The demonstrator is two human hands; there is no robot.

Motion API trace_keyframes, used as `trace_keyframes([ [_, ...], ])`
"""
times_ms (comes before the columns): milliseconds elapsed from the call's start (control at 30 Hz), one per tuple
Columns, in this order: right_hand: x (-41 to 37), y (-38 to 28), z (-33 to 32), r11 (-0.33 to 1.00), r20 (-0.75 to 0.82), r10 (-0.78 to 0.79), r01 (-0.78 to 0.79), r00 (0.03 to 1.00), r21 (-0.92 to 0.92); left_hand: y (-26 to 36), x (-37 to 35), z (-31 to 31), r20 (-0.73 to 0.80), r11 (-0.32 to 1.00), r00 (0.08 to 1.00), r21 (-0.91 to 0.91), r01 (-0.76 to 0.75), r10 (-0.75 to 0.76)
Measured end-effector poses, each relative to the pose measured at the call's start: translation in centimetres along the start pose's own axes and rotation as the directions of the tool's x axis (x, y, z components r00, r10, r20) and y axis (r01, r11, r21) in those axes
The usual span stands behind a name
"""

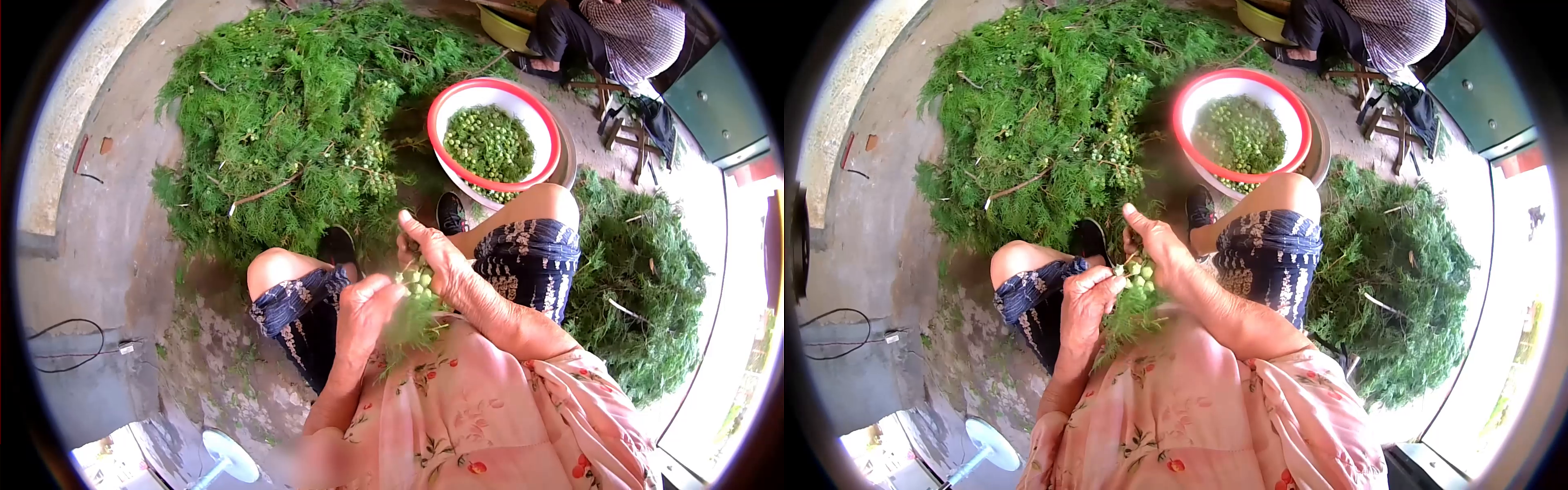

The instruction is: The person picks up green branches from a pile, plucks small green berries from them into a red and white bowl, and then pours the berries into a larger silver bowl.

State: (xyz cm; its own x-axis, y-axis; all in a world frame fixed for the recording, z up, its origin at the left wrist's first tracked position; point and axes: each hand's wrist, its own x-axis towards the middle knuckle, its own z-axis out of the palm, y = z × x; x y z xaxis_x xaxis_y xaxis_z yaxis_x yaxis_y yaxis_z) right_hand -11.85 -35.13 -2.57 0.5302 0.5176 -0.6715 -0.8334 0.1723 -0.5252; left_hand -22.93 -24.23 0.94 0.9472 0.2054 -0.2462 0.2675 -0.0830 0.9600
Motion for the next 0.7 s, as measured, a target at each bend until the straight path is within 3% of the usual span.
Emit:
trace_keyframes([
  [67,0.8,0.2,-1.6,0.967,0.106,0.112,-0.133,0.988,0.217,-0.2,0.3,0.0,0.008,0.998,0.999,-0.049,0.037,-0.036],
  [100,0.9,0.2,-2.3,0.975,0.205,0.065,-0.106,0.977,0.196,-0.3,0.4,0.1,0.007,0.995,0.998,-0.075,0.059,-0.058],
  [200,0.7,0.8,-2.9,0.987,0.091,0.008,-0.023,0.996,0.157,-1.6,0.4,0.0,0.009,0.988,0.994,-0.11,0.11,-0.11],
  [233,1.1,1.3,-3.9,0.993,0.146,-0.016,-0.002,0.989,0.117,-2.1,0.5,0.1,0.006,0.984,0.993,-0.129,0.12,-0.12],
  [333,1.2,2.2,-4.3,0.996,0.113,-0.007,-0.003,0.994,0.089,-2.1,0.4,0.4,-0.02,0.978,0.986,-0.129,0.163,-0.167],
  [467,1.4,3.3,-4.4,0.981,0.097,-0.14,0.151,0.985,-0.121,-2.1,0.8,0.8,-0.004,0.971,0.982,-0.147,0.186,-0.189],
  [700,1.4,2.7,-3.9,0.935,-0.011,-0.293,0.284,0.956,-0.214,-2.3,0.8,0.9,0.047,0.987,0.986,0.01,0.16,-0.16],
])
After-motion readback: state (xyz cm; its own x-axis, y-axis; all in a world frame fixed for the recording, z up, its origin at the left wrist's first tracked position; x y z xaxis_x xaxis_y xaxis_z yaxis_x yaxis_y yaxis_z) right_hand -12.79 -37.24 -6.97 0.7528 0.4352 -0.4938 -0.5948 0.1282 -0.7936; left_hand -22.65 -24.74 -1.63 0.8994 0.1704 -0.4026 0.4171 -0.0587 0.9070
